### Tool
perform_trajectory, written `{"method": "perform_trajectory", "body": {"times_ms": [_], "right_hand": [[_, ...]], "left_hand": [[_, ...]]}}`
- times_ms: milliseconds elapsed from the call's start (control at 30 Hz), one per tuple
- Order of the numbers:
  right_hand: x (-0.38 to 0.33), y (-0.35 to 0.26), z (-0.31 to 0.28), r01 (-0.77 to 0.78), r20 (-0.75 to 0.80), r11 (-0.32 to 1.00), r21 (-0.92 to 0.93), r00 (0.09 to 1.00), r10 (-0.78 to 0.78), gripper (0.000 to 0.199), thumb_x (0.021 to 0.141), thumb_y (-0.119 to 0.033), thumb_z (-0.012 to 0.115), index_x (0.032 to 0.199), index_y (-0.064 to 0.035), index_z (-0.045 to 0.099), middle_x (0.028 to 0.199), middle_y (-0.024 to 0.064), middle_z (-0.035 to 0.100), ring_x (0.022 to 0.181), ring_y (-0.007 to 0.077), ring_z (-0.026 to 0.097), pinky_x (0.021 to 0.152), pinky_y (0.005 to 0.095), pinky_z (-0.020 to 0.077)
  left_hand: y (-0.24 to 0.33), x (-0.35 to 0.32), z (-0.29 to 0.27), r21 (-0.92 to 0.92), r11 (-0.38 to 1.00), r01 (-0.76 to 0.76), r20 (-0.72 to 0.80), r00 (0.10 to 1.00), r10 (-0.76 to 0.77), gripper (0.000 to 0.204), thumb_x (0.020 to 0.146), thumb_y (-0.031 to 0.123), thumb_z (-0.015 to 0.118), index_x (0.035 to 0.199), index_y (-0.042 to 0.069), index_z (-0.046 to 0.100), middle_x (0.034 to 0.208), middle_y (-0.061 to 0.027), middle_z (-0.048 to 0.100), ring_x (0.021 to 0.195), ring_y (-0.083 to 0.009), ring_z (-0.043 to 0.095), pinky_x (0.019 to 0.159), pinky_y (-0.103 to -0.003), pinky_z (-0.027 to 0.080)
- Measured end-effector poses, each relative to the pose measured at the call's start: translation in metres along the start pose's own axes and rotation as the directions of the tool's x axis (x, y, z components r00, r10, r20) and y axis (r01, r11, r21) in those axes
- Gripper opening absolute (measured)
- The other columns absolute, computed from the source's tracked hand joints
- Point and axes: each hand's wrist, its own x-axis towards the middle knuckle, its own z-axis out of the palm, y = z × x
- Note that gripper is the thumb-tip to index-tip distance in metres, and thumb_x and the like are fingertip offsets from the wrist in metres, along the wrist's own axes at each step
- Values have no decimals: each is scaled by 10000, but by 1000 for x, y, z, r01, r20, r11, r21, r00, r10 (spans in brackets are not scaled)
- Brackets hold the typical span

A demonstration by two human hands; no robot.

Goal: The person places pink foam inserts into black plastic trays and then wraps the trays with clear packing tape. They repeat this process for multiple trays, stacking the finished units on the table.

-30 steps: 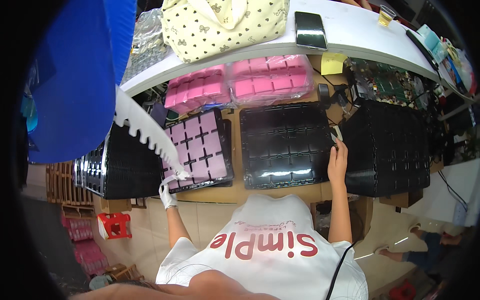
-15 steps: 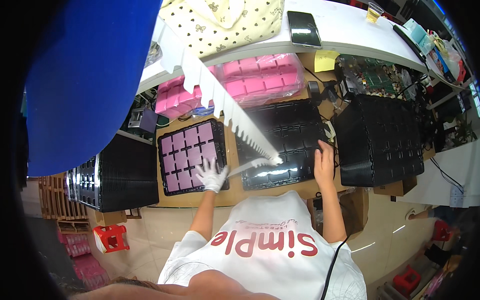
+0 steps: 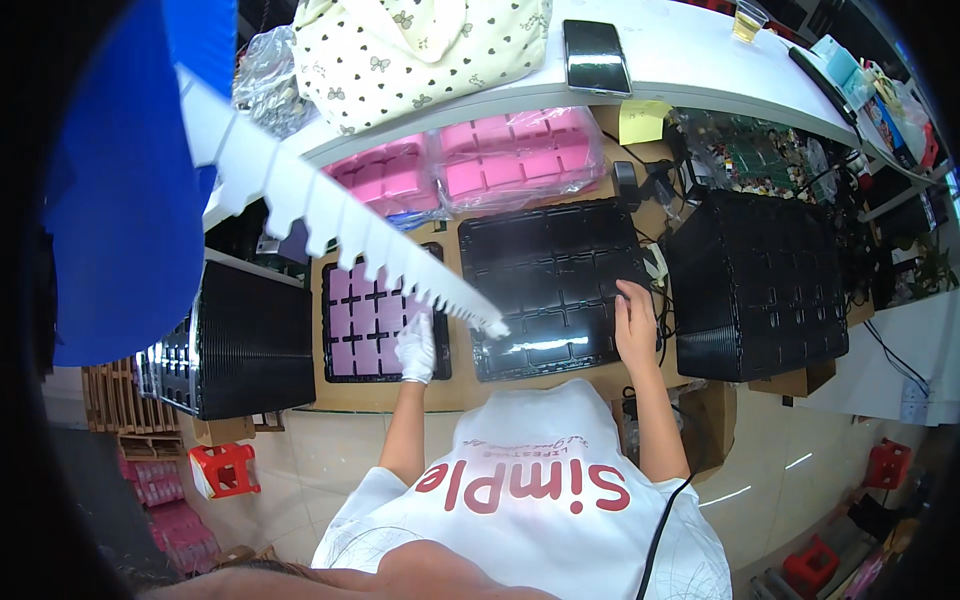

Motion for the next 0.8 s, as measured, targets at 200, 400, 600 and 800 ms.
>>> {"method": "perform_trajectory", "body": {"times_ms": [200,400,600,800], "right_hand": [[-9,-1,17,-11,47,999,47,999,9,204,879,-71,573,1075,-33,611,1076,159,602,1023,322,575,877,369,472],[-18,-35,58,-200,378,868,454,926,16,300,969,-133,439,1233,-46,552,1283,109,551,1253,249,468,1073,339,310],[-22,-61,63,-276,409,782,559,912,29,330,948,-178,499,1230,-10,535,1227,132,544,1173,248,492,1014,330,357],[-14,-100,49,-80,275,888,453,960,-53,657,718,-223,777,1280,-57,480,1138,129,567,1071,270,540,923,369,432]], "left_hand": [[133,-28,-47,-261,915,-308,291,879,379,579,821,312,678,1296,26,507,1167,-162,606,728,-169,586,719,-314,502],[195,-41,-20,-527,821,221,446,894,45,277,950,253,526,1071,64,688,937,-47,697,653,-65,526,627,-196,416],[198,-46,7,-520,804,288,402,913,-67,252,931,225,585,1090,52,674,893,-27,686,707,-59,547,660,-212,442],[177,-56,33,-454,889,-51,249,952,181,330,882,184,635,1194,80,616,1068,-104,666,924,-223,645,809,-291,489]]}}
